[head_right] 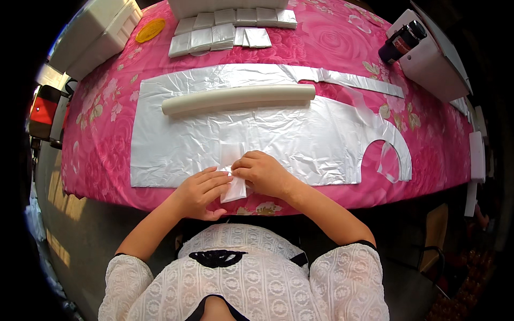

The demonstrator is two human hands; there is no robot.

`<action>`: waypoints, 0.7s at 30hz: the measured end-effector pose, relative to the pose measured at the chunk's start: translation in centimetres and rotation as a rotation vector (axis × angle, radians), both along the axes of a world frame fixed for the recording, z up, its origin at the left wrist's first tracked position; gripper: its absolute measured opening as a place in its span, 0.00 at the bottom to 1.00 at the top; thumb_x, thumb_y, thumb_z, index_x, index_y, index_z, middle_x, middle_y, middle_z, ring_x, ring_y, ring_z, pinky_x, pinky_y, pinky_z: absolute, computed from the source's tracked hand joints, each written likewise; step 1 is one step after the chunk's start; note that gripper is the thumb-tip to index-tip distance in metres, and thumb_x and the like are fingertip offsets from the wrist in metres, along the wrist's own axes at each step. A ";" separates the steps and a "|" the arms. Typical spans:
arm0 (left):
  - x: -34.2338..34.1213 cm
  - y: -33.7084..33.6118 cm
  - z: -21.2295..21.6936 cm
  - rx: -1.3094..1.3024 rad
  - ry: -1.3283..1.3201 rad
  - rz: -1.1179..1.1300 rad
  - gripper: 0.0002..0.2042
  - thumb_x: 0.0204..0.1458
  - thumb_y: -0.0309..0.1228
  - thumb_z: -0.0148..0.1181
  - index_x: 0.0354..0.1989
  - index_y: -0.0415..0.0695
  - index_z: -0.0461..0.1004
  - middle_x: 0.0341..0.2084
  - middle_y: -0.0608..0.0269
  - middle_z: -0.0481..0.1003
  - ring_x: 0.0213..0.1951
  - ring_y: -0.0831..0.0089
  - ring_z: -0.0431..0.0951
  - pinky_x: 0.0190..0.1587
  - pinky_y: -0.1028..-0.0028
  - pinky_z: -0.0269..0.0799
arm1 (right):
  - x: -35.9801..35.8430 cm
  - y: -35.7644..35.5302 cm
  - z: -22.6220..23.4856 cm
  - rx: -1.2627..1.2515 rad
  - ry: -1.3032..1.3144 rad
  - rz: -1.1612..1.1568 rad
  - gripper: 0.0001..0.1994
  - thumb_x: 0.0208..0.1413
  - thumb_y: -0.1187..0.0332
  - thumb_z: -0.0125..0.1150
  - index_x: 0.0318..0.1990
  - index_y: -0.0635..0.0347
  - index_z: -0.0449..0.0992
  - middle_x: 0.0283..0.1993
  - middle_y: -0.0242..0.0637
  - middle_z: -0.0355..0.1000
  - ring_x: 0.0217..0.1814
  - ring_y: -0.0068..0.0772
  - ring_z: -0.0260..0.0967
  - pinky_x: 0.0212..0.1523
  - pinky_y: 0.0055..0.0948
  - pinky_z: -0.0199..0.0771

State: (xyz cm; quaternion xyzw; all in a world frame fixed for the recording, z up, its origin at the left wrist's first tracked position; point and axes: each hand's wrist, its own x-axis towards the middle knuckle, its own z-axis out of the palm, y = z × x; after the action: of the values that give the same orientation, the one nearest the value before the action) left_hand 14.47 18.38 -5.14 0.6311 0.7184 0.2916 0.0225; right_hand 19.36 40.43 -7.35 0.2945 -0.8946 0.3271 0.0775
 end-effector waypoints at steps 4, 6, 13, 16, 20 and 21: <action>0.3 -0.5 -1.0 -0.031 0.008 0.110 0.28 0.32 0.35 0.65 0.46 0.39 0.68 0.45 0.55 0.71 0.48 0.62 0.71 0.52 0.64 0.66 | 0.7 0.0 -0.1 -0.063 -0.043 0.000 0.17 0.29 0.81 0.59 0.34 0.56 0.75 0.39 0.31 0.73 0.41 0.35 0.67 0.44 0.31 0.69; 0.3 -0.3 -1.8 0.007 -0.016 0.141 0.28 0.32 0.31 0.65 0.47 0.40 0.68 0.43 0.56 0.72 0.47 0.62 0.72 0.50 0.64 0.67 | 0.7 0.1 -0.1 -0.096 -0.059 -0.025 0.18 0.30 0.81 0.59 0.35 0.56 0.76 0.38 0.31 0.73 0.41 0.35 0.68 0.42 0.31 0.69; -0.3 1.0 -2.3 0.091 -0.473 0.417 0.18 0.40 0.23 0.59 0.44 0.39 0.71 0.31 0.55 0.76 0.33 0.62 0.75 0.36 0.70 0.69 | 1.1 -0.4 0.9 -0.151 -0.315 -0.430 0.10 0.42 0.78 0.59 0.35 0.58 0.77 0.29 0.35 0.73 0.29 0.32 0.69 0.31 0.26 0.68; -0.9 2.4 -0.9 -0.035 -0.642 0.616 0.22 0.45 0.25 0.58 0.52 0.38 0.65 0.25 0.52 0.76 0.27 0.61 0.77 0.30 0.72 0.70 | -0.3 -0.9 1.3 -0.245 -0.540 -0.616 0.10 0.50 0.64 0.56 0.29 0.62 0.77 0.22 0.41 0.72 0.24 0.41 0.68 0.28 0.32 0.68; -2.0 3.3 -0.9 -0.051 -0.741 0.772 0.28 0.45 0.28 0.59 0.55 0.30 0.59 0.21 0.53 0.77 0.25 0.66 0.78 0.30 0.74 0.71 | -2.7 -0.6 2.2 -0.181 -0.760 -0.655 0.16 0.51 0.60 0.53 0.22 0.64 0.77 0.17 0.40 0.71 0.19 0.34 0.68 0.27 0.31 0.68; -2.4 3.4 -0.8 -0.063 -0.793 0.803 0.28 0.45 0.28 0.59 0.54 0.29 0.58 0.21 0.53 0.77 0.25 0.68 0.78 0.31 0.75 0.71 | -3.1 -0.5 2.4 -0.175 -0.854 -0.654 0.16 0.50 0.60 0.53 0.21 0.65 0.76 0.16 0.39 0.70 0.18 0.33 0.68 0.26 0.30 0.67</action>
State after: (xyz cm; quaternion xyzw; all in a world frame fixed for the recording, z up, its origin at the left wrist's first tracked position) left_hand 12.12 21.78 -5.97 0.1495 0.8471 0.4706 0.1966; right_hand 16.26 39.98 -4.91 -0.1656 -0.8609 0.4496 -0.1711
